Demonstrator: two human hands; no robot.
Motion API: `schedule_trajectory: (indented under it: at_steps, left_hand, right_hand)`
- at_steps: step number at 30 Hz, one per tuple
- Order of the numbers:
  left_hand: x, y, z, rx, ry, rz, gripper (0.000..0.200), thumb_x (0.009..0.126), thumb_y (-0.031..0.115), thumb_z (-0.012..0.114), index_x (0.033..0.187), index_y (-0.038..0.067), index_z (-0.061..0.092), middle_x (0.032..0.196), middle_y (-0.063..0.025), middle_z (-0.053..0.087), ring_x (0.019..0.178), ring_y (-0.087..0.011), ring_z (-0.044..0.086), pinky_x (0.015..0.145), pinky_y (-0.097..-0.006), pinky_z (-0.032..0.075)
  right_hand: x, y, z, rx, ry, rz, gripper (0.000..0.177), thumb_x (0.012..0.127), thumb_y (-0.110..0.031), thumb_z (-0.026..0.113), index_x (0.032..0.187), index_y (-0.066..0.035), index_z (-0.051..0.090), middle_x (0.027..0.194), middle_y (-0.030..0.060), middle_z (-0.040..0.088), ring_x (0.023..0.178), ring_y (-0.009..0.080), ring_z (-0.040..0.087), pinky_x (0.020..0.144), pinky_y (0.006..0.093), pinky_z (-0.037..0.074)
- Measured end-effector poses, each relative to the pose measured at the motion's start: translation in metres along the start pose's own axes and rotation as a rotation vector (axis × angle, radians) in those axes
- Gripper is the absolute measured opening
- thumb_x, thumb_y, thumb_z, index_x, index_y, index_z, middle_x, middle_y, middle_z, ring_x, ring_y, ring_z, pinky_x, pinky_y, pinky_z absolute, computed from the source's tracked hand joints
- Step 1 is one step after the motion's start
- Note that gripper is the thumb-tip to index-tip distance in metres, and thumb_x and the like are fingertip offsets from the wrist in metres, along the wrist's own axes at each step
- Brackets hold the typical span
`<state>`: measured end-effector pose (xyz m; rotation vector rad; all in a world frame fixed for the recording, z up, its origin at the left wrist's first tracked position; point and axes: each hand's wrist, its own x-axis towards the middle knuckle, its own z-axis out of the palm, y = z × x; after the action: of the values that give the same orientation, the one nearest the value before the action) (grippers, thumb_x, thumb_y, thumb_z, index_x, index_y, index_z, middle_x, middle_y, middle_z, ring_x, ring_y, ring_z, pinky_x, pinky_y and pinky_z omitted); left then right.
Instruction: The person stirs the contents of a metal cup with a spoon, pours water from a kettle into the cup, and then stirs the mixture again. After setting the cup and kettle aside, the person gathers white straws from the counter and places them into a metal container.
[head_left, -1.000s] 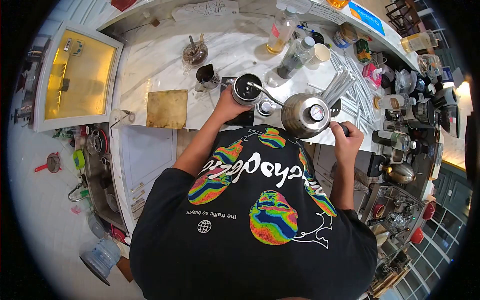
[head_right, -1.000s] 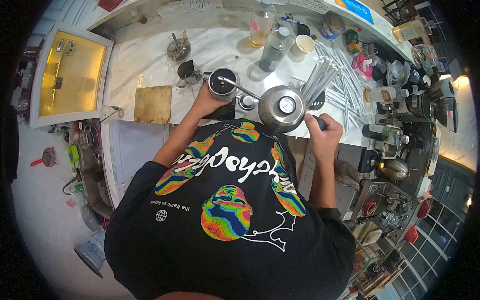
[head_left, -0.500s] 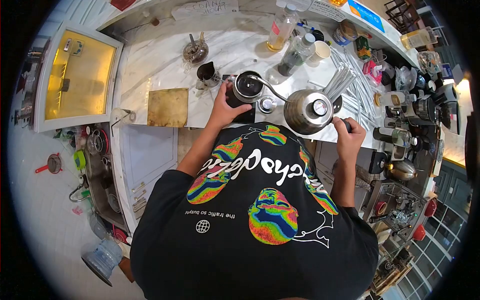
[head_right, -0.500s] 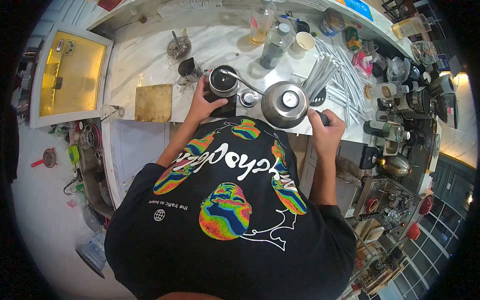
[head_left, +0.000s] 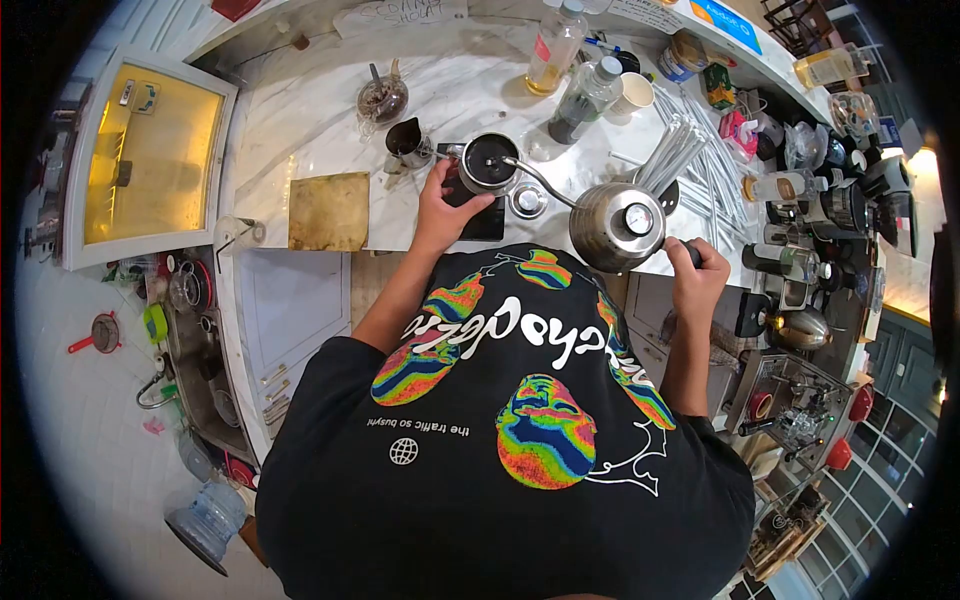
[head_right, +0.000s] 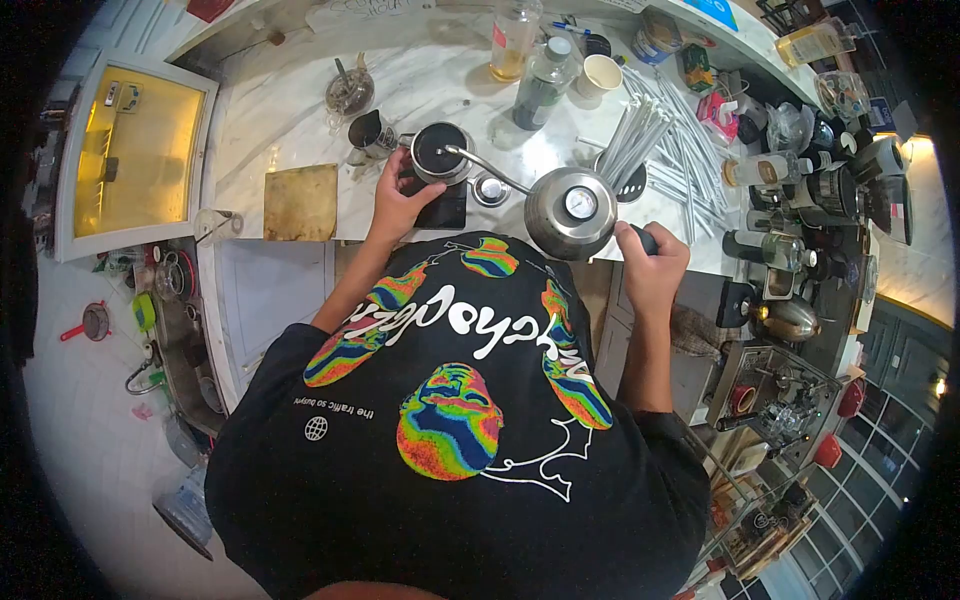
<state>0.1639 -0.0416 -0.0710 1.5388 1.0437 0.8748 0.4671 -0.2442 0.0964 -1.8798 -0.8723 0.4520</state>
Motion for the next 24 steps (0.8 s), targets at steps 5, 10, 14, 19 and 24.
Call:
schedule_trajectory:
  at_steps: [5,10,14,19,24]
  left_hand:
    - [0.000,0.004,-0.001,0.021,-0.012,-0.003,0.084,0.076,0.021,0.090,0.145,0.003,0.046,0.134,-0.0098,0.058,0.127,-0.0215,0.054,0.102,-0.0396,0.045]
    - [-0.001,0.004,-0.001,0.025,-0.004,0.002,0.081,0.076,0.022,0.090,0.143,0.002,0.048,0.132,-0.0096,0.059,0.124,-0.0214,0.056,0.102,-0.0375,0.046]
    - [0.000,0.002,0.000,0.036,0.042,0.018,0.083,0.072,0.034,0.093,0.137,0.001,0.054,0.127,-0.0123,0.063,0.120,-0.0239,0.060,0.098,-0.0418,0.048]
    - [-0.001,-0.003,0.001,0.068,0.059,0.025,0.085,0.072,0.034,0.093,0.137,-0.001,0.053,0.127,-0.0131,0.063,0.120,-0.0256,0.060,0.099,-0.0428,0.048]
    - [-0.002,0.009,0.001,0.113,0.062,0.056,0.084,0.072,0.033,0.093,0.137,-0.001,0.053,0.126,-0.0134,0.063,0.119,-0.0259,0.061,0.100,-0.0410,0.047]
  right_hand:
    - [-0.005,0.000,0.004,-0.005,-0.022,0.043,0.029,0.085,-0.011,0.076,0.063,-0.001,0.059,0.058,-0.0078,0.044,0.057,0.0037,0.035,0.051,0.0267,0.026]
    - [-0.005,0.003,0.005,0.009,-0.013,0.030,0.031,0.085,-0.009,0.076,0.062,-0.001,0.057,0.059,-0.0077,0.044,0.057,0.0037,0.036,0.052,0.0264,0.026]
    - [-0.005,0.001,0.004,0.037,0.033,0.021,0.036,0.084,-0.011,0.077,0.060,-0.003,0.052,0.059,-0.0078,0.042,0.058,0.0038,0.035,0.051,0.0270,0.026]
    - [-0.008,0.006,-0.004,0.017,0.070,-0.014,0.040,0.084,-0.013,0.078,0.059,-0.003,0.048,0.058,-0.0080,0.040,0.057,0.0039,0.034,0.050,0.0277,0.025]
    - [-0.016,0.004,-0.006,-0.005,0.075,0.007,0.042,0.084,-0.013,0.078,0.059,-0.004,0.046,0.058,-0.0080,0.039,0.058,0.0036,0.033,0.050,0.0273,0.024]
